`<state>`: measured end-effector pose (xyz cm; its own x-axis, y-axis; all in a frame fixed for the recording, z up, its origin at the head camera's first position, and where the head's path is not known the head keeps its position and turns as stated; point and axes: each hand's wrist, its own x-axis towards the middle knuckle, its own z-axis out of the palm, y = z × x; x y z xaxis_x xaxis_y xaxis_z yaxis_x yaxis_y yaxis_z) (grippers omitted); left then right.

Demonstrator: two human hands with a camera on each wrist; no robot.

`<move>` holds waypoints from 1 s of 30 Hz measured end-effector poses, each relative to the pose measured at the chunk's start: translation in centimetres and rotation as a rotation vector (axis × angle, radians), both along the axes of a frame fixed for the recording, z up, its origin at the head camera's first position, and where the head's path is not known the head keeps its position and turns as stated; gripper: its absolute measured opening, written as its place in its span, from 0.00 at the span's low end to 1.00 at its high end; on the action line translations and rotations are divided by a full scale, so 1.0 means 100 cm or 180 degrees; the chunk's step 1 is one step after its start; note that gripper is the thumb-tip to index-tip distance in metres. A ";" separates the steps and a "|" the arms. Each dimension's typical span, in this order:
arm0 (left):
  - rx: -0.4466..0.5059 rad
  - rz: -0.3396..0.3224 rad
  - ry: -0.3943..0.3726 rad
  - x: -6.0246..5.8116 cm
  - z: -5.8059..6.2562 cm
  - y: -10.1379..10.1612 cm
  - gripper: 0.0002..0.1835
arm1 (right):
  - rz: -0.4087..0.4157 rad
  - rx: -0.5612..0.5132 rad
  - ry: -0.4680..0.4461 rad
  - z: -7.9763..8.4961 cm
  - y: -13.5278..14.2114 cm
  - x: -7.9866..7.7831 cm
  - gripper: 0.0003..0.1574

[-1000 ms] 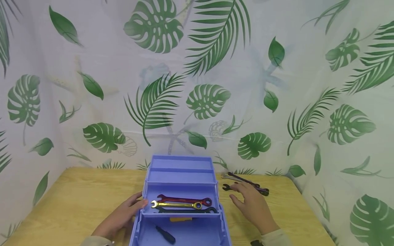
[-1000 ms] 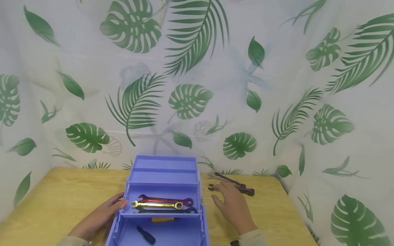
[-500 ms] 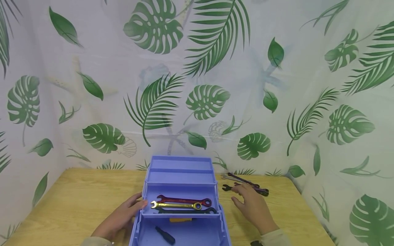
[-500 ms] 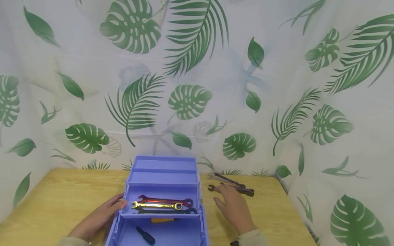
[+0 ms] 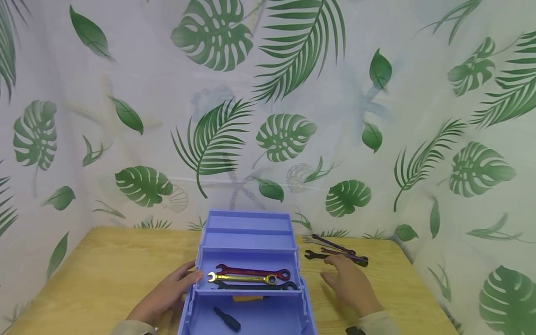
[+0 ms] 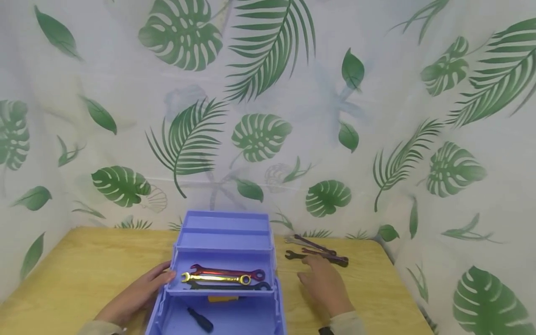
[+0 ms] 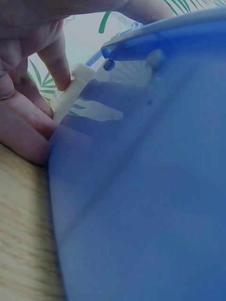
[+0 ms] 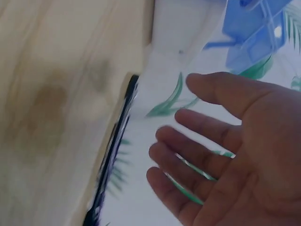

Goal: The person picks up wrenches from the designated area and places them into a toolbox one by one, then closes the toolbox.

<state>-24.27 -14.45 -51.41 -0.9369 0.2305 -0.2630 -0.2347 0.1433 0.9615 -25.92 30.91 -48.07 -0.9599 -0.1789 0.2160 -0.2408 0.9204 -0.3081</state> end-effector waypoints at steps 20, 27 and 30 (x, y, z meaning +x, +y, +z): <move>0.0066 -0.0099 0.0074 -0.002 -0.004 -0.003 0.44 | -0.0147 0.0350 -0.0720 -0.021 0.058 -0.032 0.36; 0.0053 -0.0079 0.0041 -0.003 -0.003 -0.003 0.44 | -0.0160 0.0502 -0.0693 -0.012 0.056 -0.032 0.33; 0.0017 -0.0057 0.0077 -0.005 -0.003 -0.002 0.44 | -0.0167 0.0514 -0.0669 -0.009 0.055 -0.032 0.32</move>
<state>-24.76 -14.67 -51.74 -0.9386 0.2486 -0.2391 -0.2089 0.1421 0.9676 -29.12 36.45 -48.96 -0.9895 -0.1436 -0.0164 -0.1378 0.9712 -0.1945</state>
